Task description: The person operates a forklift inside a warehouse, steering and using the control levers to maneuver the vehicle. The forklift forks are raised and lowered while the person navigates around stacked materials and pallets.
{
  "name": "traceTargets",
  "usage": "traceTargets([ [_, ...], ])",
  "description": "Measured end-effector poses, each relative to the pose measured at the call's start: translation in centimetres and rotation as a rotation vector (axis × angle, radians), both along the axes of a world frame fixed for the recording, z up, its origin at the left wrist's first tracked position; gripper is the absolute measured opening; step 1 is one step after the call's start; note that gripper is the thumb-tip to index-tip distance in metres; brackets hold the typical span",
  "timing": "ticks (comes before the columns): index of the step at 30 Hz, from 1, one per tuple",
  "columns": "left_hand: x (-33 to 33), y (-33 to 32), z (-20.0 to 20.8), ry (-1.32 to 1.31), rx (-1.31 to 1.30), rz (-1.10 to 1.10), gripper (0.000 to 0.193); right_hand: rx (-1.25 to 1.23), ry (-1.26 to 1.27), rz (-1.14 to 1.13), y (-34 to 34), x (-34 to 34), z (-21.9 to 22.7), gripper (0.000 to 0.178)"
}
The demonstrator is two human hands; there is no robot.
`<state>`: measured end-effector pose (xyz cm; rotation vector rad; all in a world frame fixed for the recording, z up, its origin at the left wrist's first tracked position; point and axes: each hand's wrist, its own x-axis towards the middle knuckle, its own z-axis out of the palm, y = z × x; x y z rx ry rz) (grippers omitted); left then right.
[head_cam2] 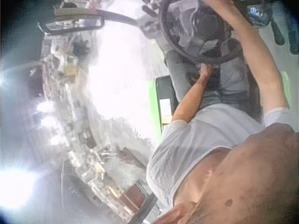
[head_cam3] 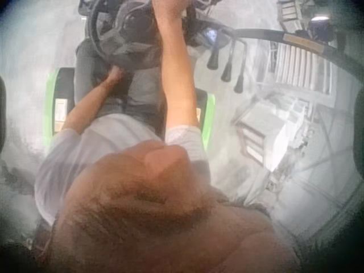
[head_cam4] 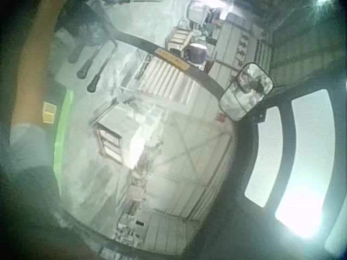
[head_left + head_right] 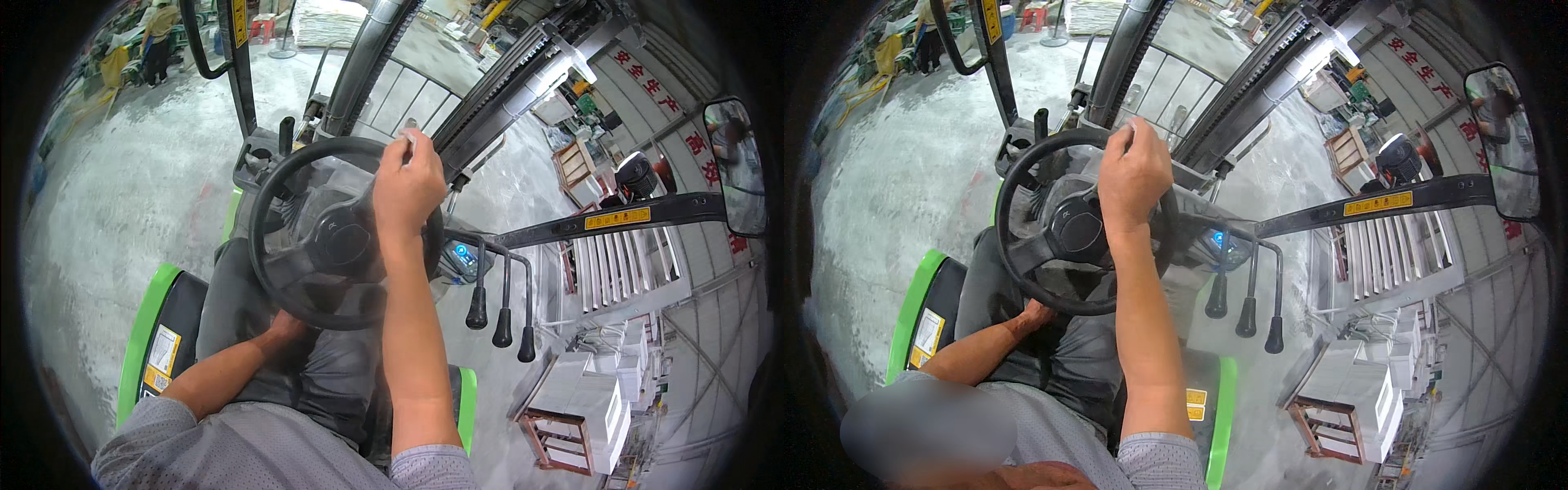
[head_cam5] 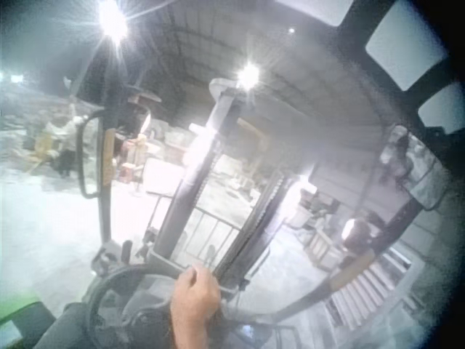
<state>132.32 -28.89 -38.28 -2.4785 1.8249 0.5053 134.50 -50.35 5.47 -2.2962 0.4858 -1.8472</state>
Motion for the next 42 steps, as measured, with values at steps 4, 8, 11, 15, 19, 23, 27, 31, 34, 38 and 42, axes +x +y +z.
traceTargets([
  [4, -3.5, -6.7, -4.5, 0.02, -0.186, -0.002, 0.043, 0.077, -0.027, -0.019, -7.6, -6.9, -0.9, 0.012],
  [8, -5.6, -9.9, -3.3, 0.202, -0.237, 0.083, 0.042, 0.226, 0.016, -0.064, -10.1, -12.2, -3.0, 0.015],
  [11, -6.6, -10.9, 0.5, 0.189, -0.256, 0.089, 0.04, 0.231, 0.015, -0.099, -10.3, -13.9, -4.5, 0.014],
  [15, -7.0, -12.6, 6.6, 0.093, -0.202, 0.003, 0.037, 0.148, -0.019, -0.085, -11.5, -14.7, -5.9, 0.012],
  [19, -4.6, -16.3, 10.0, 0.102, -0.211, -0.009, 0.038, 0.218, 0.006, -0.136, -14.3, -13.7, -7.1, 0.011],
  [23, -0.9, -20.1, 9.2, 0.186, -0.047, 0.01, 0.045, 0.165, 0.006, -0.186, -17.3, -11.6, -8.0, 0.012],
  [27, 2.5, -23.1, 4.0, 0.205, -0.041, -0.057, 0.049, 0.221, 0.021, -0.206, -19.4, -9.7, -8.3, 0.01],
  [31, 5.3, -26.1, -2.9, 0.924, -0.549, 0.147, 0.042, 0.269, 0.063, -0.255, -20.2, -8.4, -9.1, 0.01],
  [34, 7.3, -28.7, -5.8, 1.078, -0.577, 0.324, 0.035, 0.329, 0.076, -0.215, -19.9, -7.4, -10.8, 0.01],
  [38, 9.7, -31.5, -3.8, 1.047, -0.544, 0.347, 0.027, 0.285, 0.182, -0.159, -19.0, -5.2, -13.2, 0.011],
  [42, 10.9, -33.4, 0.7, 1.013, -0.534, 0.432, 0.028, 0.182, 0.21, -0.127, -19.6, -3.0, -14.0, 0.012],
])
